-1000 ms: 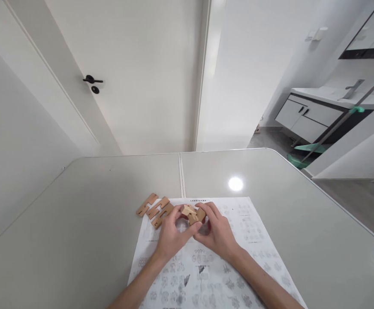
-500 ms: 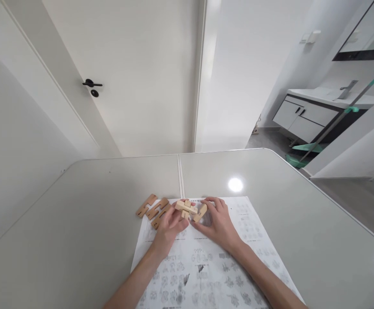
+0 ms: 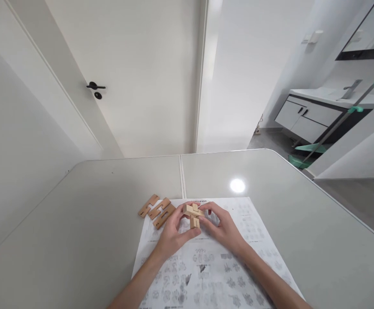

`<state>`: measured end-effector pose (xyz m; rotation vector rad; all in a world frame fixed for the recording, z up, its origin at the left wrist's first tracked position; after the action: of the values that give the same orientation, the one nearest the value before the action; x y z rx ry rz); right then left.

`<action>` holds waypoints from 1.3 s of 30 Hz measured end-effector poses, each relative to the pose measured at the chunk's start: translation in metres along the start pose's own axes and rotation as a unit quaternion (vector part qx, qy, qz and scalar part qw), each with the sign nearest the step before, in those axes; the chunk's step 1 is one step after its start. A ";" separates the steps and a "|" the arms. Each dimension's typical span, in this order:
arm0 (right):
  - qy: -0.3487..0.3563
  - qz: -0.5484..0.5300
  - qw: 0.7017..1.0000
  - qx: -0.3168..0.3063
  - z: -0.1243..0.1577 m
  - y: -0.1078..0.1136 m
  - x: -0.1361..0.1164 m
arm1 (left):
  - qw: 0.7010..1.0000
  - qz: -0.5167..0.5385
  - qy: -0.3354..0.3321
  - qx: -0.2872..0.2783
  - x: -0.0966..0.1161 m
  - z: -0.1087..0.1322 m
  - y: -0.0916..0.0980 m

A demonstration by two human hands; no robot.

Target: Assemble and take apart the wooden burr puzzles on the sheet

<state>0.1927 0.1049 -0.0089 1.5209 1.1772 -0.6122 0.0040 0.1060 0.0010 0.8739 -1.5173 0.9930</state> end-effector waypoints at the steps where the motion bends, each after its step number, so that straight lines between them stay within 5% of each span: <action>1: -0.012 -0.017 1.000 -0.006 0.000 0.000 0.001 | 1.000 -0.007 0.000 -0.001 0.000 0.000 -0.001; 7: -0.072 -0.182 0.977 -0.089 0.000 0.007 0.001 | 0.995 -0.081 -0.037 0.035 0.001 0.000 0.004; 14: -0.138 -0.157 0.978 0.015 -0.007 0.023 0.011 | 0.953 -0.279 -0.015 0.116 -0.001 0.000 0.015; 24: -0.168 0.172 0.970 -0.015 -0.004 0.009 0.021 | 0.914 -0.407 0.002 0.002 -0.003 -0.003 0.030; 31: -0.086 0.252 0.964 0.003 -0.003 -0.001 0.024 | 0.910 -0.413 0.009 -0.041 -0.008 -0.002 0.023; 39: -0.012 0.221 0.974 -0.042 0.002 -0.016 0.018 | 0.918 -0.384 -0.017 -0.095 -0.009 -0.001 0.010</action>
<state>0.1851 0.1088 -0.0319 1.6290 0.7951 -0.2758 -0.0036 0.1108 -0.0089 1.2085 -1.1094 0.2489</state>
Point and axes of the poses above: each hand's wrist, its own z-axis away from the middle knuckle, its own y-axis out of the back of the hand, x = y × z, the point moved 2 cm from there along -z, towards the middle knuckle, and after that the axes turned 8 degrees about z, right-handed, at the moved point
